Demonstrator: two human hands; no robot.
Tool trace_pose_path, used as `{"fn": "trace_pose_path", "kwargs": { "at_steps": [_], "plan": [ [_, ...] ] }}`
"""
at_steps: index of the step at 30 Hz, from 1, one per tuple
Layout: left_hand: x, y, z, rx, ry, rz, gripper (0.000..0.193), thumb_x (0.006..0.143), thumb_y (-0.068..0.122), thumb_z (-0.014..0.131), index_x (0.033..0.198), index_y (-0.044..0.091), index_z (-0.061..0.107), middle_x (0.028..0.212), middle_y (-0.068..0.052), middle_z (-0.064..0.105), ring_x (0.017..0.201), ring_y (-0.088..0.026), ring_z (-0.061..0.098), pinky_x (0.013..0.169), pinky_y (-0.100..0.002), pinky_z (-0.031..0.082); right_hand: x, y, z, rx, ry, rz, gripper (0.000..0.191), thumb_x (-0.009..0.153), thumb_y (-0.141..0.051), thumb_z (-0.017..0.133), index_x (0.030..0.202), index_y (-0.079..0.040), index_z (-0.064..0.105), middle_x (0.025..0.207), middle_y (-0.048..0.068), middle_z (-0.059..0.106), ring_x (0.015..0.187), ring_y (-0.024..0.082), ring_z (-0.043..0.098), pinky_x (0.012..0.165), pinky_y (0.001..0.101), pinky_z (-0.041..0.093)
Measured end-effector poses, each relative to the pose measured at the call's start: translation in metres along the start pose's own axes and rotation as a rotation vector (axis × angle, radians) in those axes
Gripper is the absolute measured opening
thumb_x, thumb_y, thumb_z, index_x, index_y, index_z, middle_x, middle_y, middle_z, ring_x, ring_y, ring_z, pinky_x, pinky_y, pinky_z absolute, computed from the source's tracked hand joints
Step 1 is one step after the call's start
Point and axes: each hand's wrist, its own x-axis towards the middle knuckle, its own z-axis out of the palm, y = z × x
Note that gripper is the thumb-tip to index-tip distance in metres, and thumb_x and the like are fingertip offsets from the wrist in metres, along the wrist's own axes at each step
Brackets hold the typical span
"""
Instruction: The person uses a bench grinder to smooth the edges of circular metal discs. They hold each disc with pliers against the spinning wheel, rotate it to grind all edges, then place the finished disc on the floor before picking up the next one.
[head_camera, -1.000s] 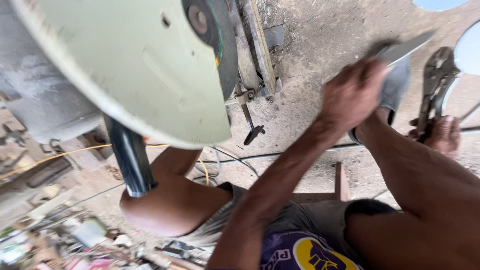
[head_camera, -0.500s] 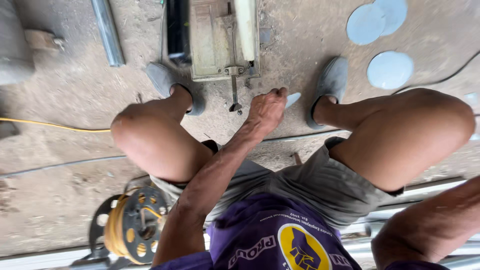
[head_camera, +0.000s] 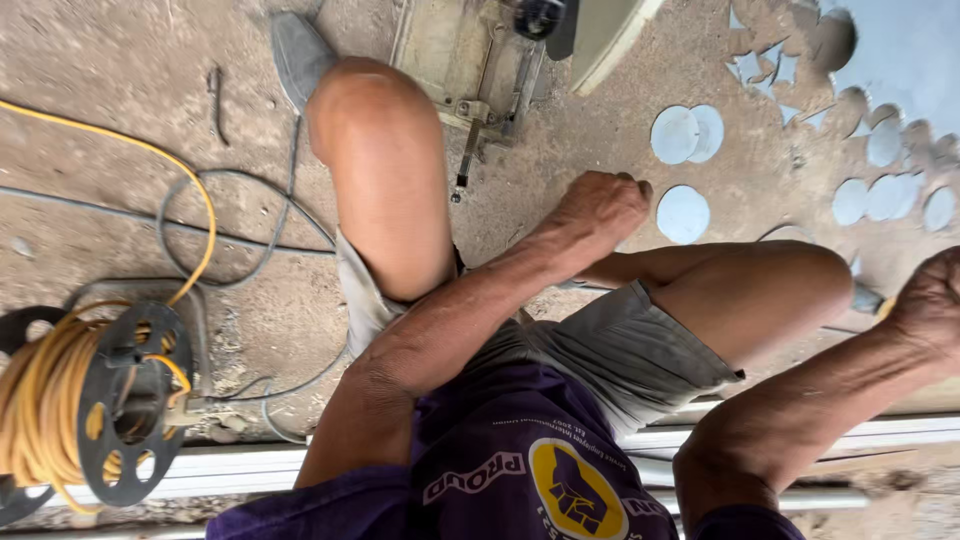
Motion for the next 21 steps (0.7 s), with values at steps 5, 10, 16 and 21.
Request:
{"fn": "trace_pose_path", "kwargs": {
  "at_steps": [5,10,16,21],
  "plan": [
    [0.004,-0.011,-0.011,-0.093,0.09,-0.018,0.008,0.084,-0.01,0.064,0.088,-0.004,0.066,0.065,-0.011,0.064,0.057,-0.016,0.064,0.055,-0.033,0.059,0.024,0.048,0.04,0.099,-0.031,0.009,0.041,0.097,-0.015,0.04,0.058,-0.015,0.03,0.05,0.0,0.022,0.042,0.013,0.023,0.044,0.0279,0.026],
    [0.004,-0.017,-0.021,-0.125,0.134,-0.023,0.01,0.085,-0.011,0.062,0.089,-0.004,0.066,0.066,-0.012,0.065,0.059,-0.016,0.065,0.056,-0.034,0.059,0.053,0.06,0.034,0.055,-0.165,0.106,0.034,0.091,-0.002,0.045,0.065,-0.018,0.03,0.052,-0.004,0.025,0.044,0.009,0.022,0.045,0.0231,0.026],
    [0.015,-0.022,-0.009,-0.182,0.207,-0.048,0.026,0.083,-0.008,0.06,0.109,-0.007,0.065,0.077,-0.018,0.069,0.056,-0.016,0.064,0.045,-0.03,0.056,0.08,0.078,-0.004,-0.212,-0.349,0.124,0.041,0.092,-0.005,0.06,0.065,-0.019,0.033,0.057,-0.005,0.028,0.046,0.004,0.025,0.049,0.0206,0.024],
    [0.024,-0.025,0.024,-0.235,0.159,-0.115,0.024,0.094,-0.005,0.049,0.114,-0.006,0.062,0.083,-0.021,0.068,0.043,-0.011,0.055,0.028,-0.024,0.048,0.064,0.116,-0.01,-0.367,-0.349,0.224,0.011,0.092,-0.019,0.067,0.092,-0.014,0.057,0.079,0.0,0.062,0.04,0.002,0.034,0.036,0.0177,0.026]
  ]
}}
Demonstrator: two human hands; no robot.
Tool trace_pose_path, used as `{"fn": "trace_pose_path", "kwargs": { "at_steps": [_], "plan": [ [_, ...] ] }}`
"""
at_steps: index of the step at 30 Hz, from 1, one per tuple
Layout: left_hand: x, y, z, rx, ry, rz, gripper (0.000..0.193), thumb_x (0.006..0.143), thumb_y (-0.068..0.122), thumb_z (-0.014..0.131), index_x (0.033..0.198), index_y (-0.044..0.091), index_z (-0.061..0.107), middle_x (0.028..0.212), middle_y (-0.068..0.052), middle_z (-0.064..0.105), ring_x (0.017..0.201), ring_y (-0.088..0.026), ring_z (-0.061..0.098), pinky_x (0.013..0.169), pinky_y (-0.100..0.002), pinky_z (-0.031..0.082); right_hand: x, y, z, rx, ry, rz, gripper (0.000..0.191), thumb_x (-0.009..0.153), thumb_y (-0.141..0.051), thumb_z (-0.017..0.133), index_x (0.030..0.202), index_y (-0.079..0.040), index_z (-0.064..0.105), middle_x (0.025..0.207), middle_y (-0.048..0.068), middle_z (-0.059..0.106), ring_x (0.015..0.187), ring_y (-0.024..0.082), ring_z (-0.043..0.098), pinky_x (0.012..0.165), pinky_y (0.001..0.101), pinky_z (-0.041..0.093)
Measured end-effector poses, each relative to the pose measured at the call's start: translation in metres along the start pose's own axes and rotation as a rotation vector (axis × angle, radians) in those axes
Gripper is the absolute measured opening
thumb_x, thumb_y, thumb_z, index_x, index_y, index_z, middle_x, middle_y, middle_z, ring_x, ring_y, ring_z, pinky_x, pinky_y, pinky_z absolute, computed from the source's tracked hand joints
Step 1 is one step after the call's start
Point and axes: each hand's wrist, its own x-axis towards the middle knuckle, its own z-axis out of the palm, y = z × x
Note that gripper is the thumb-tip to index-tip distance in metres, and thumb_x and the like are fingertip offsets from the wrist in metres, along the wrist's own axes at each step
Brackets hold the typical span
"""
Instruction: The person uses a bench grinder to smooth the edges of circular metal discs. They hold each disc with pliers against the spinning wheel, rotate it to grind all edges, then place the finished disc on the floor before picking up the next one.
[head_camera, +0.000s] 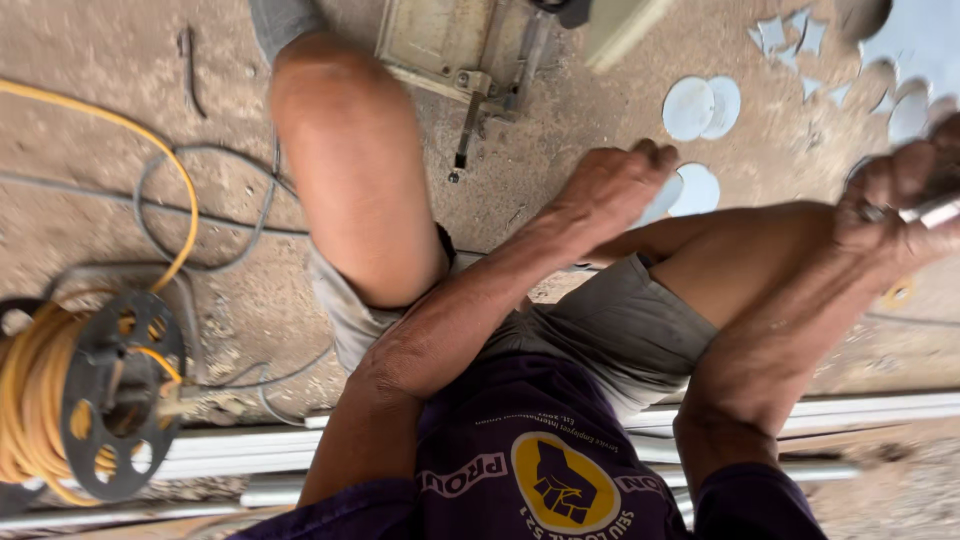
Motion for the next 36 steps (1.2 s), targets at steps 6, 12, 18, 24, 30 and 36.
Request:
{"fn": "trace_pose_path", "kwargs": {
  "at_steps": [6,12,18,24,30,36],
  "plan": [
    [-0.006,-0.017,0.038,-0.123,-0.088,-0.249,0.025,0.108,0.022,0.048,0.098,0.002,0.058,0.06,-0.005,0.056,0.044,-0.013,0.049,0.034,-0.03,0.037,-0.033,0.006,0.047,-0.021,0.151,-0.077,0.029,0.108,-0.017,0.07,0.129,-0.004,0.053,0.093,0.015,0.073,0.042,0.012,0.053,0.037,0.0213,0.036],
    [0.0,-0.004,0.06,-0.341,-0.013,-0.342,0.043,0.11,0.04,0.049,0.082,0.007,0.055,0.062,0.0,0.047,0.054,-0.009,0.042,0.046,-0.03,0.038,-0.057,-0.017,0.062,-0.262,0.318,-0.272,0.048,0.104,-0.003,0.074,0.147,-0.004,0.053,0.092,0.023,0.072,0.053,0.022,0.064,0.042,0.0252,0.043],
    [0.006,0.016,0.076,-0.734,-0.143,-0.708,0.047,0.105,0.048,0.056,0.076,0.011,0.054,0.067,0.005,0.044,0.065,-0.007,0.041,0.058,-0.027,0.041,-0.078,-0.048,0.049,-0.014,0.5,-0.204,0.022,0.104,0.005,0.065,0.122,0.013,0.056,0.093,0.03,0.067,0.058,0.035,0.067,0.051,0.0433,0.056],
    [0.018,0.023,0.079,-0.905,-0.066,-0.872,0.039,0.098,0.046,0.062,0.082,0.011,0.064,0.072,0.005,0.058,0.065,-0.007,0.048,0.058,-0.028,0.045,-0.082,-0.063,0.026,-0.063,0.282,-0.279,0.016,0.107,-0.007,0.068,0.117,0.004,0.063,0.087,0.018,0.072,0.068,0.027,0.076,0.056,0.037,0.067],
    [0.014,0.029,0.07,-1.093,0.055,-0.81,0.034,0.095,0.042,0.069,0.082,0.011,0.063,0.074,0.004,0.061,0.065,-0.007,0.052,0.056,-0.027,0.048,-0.123,-0.05,0.002,0.211,0.412,-0.351,0.018,0.109,-0.01,0.061,0.113,0.008,0.061,0.098,0.022,0.071,0.066,0.026,0.072,0.058,0.0357,0.056],
    [0.013,0.035,0.05,-0.996,0.155,-0.702,0.037,0.098,0.043,0.069,0.083,0.011,0.061,0.073,0.005,0.056,0.067,-0.004,0.047,0.058,-0.024,0.044,-0.129,-0.034,-0.027,0.378,0.479,-0.29,0.029,0.113,-0.023,0.042,0.112,0.004,0.052,0.108,0.025,0.065,0.094,0.034,0.074,0.07,0.0424,0.063]
  ]
}}
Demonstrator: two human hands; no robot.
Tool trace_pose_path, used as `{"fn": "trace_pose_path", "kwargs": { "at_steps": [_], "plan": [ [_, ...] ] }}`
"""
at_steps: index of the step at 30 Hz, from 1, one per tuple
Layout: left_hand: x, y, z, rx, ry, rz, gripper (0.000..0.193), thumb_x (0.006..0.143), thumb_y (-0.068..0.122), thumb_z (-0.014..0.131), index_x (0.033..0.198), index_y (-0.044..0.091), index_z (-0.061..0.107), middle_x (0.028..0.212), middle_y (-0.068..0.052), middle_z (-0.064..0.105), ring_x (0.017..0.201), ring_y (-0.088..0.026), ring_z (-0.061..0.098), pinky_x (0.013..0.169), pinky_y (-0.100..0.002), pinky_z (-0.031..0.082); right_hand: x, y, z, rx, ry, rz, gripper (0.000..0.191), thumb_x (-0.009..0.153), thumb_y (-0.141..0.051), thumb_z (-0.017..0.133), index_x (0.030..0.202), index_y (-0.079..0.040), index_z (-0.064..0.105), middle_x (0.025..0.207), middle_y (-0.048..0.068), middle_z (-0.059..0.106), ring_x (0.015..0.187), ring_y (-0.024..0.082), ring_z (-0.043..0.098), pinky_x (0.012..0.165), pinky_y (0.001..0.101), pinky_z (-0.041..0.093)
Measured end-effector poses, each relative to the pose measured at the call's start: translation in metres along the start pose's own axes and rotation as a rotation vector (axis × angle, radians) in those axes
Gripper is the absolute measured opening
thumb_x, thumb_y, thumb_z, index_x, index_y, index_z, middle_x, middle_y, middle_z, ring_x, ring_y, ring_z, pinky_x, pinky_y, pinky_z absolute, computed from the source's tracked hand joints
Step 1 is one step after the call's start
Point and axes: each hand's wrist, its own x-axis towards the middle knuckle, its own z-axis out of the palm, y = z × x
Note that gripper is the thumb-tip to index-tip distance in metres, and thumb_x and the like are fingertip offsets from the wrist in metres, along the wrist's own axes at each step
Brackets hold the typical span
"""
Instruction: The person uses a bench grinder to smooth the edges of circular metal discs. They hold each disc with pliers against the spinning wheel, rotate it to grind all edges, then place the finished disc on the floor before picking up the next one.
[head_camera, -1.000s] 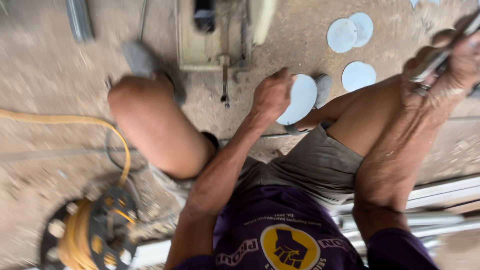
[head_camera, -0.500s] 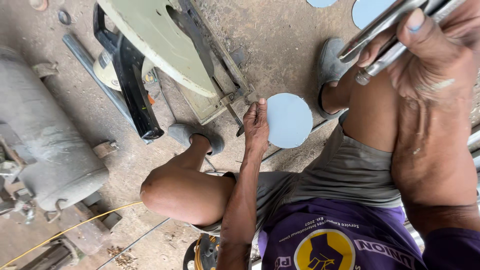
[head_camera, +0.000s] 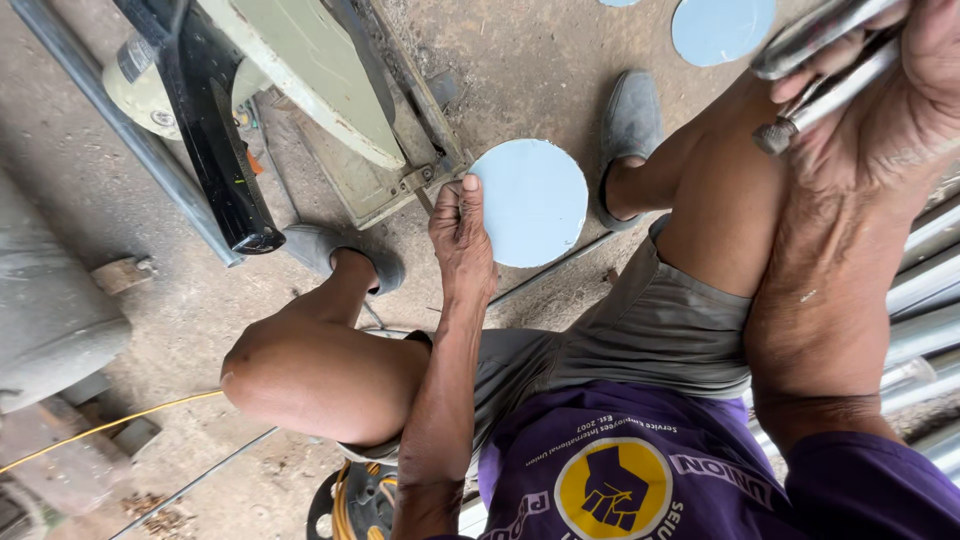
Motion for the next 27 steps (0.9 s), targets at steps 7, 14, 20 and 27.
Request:
{"fn": "trace_pose_path", "kwargs": {
  "at_steps": [7,14,20,27],
  "plan": [
    [-0.013,0.036,-0.011,-0.01,-0.003,0.157,0.035,0.103,0.044,0.065,0.09,0.012,0.061,0.083,0.005,0.058,0.08,-0.005,0.05,0.073,-0.023,0.049,0.014,-0.002,0.009,0.129,-0.251,0.051,0.04,0.103,-0.022,0.051,0.134,0.004,0.052,0.126,0.018,0.068,0.076,0.026,0.076,0.047,0.0269,0.066],
    [-0.019,0.086,-0.02,-0.229,0.047,0.233,0.031,0.103,0.038,0.068,0.095,0.009,0.061,0.087,0.002,0.061,0.082,-0.006,0.053,0.076,-0.026,0.051,0.014,0.015,0.038,0.061,-0.314,0.078,0.047,0.099,-0.026,0.058,0.14,-0.004,0.052,0.135,0.013,0.065,0.093,0.025,0.07,0.069,0.0376,0.059],
    [-0.021,0.162,-0.025,-0.201,0.02,0.353,0.032,0.103,0.038,0.065,0.099,0.006,0.062,0.088,0.0,0.065,0.081,-0.007,0.056,0.073,-0.025,0.051,-0.001,0.03,0.091,-0.082,-0.387,0.034,0.051,0.098,-0.031,0.063,0.143,-0.012,0.052,0.143,0.008,0.061,0.116,0.025,0.064,0.093,0.0486,0.053],
    [-0.008,0.216,-0.029,0.121,0.085,0.695,0.036,0.113,0.04,0.059,0.104,0.006,0.064,0.087,0.002,0.061,0.082,-0.004,0.051,0.079,-0.023,0.048,-0.013,0.056,0.145,-0.233,-0.455,0.055,0.056,0.096,-0.037,0.068,0.147,-0.021,0.052,0.153,0.003,0.057,0.143,0.026,0.057,0.12,0.0614,0.047]
  ]
}}
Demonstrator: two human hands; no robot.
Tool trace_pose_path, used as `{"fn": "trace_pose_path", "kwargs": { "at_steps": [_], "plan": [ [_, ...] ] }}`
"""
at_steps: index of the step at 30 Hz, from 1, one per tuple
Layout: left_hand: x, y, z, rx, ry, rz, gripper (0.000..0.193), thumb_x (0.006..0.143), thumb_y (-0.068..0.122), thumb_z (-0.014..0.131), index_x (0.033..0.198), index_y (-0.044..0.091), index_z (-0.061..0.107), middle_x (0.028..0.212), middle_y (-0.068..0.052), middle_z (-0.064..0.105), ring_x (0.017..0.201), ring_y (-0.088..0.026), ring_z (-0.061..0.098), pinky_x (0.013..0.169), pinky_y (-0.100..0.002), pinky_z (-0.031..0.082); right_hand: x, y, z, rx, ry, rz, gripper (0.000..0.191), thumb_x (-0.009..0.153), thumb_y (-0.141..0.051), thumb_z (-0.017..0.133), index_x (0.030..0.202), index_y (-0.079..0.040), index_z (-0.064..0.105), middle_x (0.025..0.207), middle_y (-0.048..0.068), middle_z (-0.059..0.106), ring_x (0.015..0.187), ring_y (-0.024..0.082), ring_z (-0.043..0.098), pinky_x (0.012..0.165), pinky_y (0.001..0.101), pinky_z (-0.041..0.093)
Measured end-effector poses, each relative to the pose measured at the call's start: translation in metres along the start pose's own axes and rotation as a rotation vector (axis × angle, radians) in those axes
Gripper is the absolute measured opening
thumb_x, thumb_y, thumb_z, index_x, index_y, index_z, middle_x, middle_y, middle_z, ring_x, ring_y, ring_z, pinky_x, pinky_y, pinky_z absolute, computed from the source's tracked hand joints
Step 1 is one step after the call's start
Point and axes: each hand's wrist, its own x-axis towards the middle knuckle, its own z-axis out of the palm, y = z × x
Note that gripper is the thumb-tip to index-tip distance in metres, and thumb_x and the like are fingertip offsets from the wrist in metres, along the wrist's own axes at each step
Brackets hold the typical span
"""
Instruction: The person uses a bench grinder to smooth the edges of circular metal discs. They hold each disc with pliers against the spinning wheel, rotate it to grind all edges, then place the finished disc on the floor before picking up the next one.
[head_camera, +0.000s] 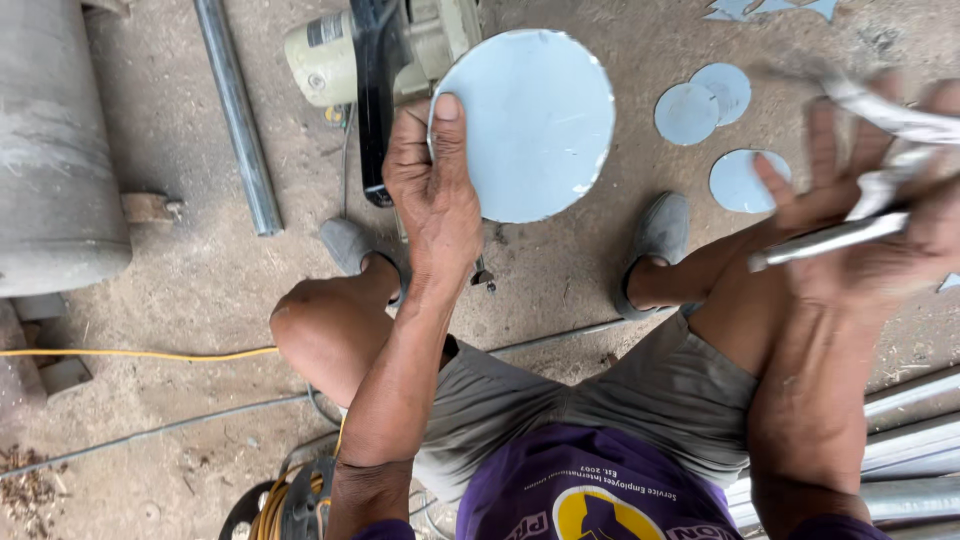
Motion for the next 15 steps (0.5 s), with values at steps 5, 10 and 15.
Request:
{"fn": "trace_pose_path", "kwargs": {
  "at_steps": [5,10,15],
  "plan": [
    [0.008,-0.014,-0.002,-0.123,0.062,-0.07,0.033,0.108,0.037,0.062,0.097,0.007,0.063,0.085,0.003,0.06,0.078,-0.005,0.05,0.07,-0.023,0.047,-0.008,0.032,0.0,0.13,0.075,0.174,0.042,0.108,-0.036,0.069,0.134,-0.007,0.056,0.135,0.011,0.065,0.129,0.023,0.061,0.118,0.0588,0.044],
    [0.003,-0.029,-0.02,-0.142,0.106,-0.118,0.032,0.109,0.036,0.063,0.096,0.007,0.063,0.084,0.003,0.059,0.078,-0.005,0.049,0.07,-0.023,0.046,-0.022,0.078,0.004,0.037,-0.109,0.524,0.05,0.103,-0.037,0.075,0.137,-0.003,0.059,0.125,0.012,0.069,0.117,0.027,0.067,0.112,0.0562,0.053],
    [0.004,-0.032,-0.04,0.026,0.166,-0.071,0.035,0.11,0.038,0.061,0.098,0.006,0.065,0.085,0.003,0.06,0.08,-0.004,0.049,0.071,-0.023,0.045,-0.048,0.123,0.019,-0.886,-0.243,0.683,0.051,0.096,-0.047,0.06,0.13,-0.01,0.06,0.101,0.006,0.068,0.072,0.018,0.055,0.067,0.0403,0.053]
  ]
}}
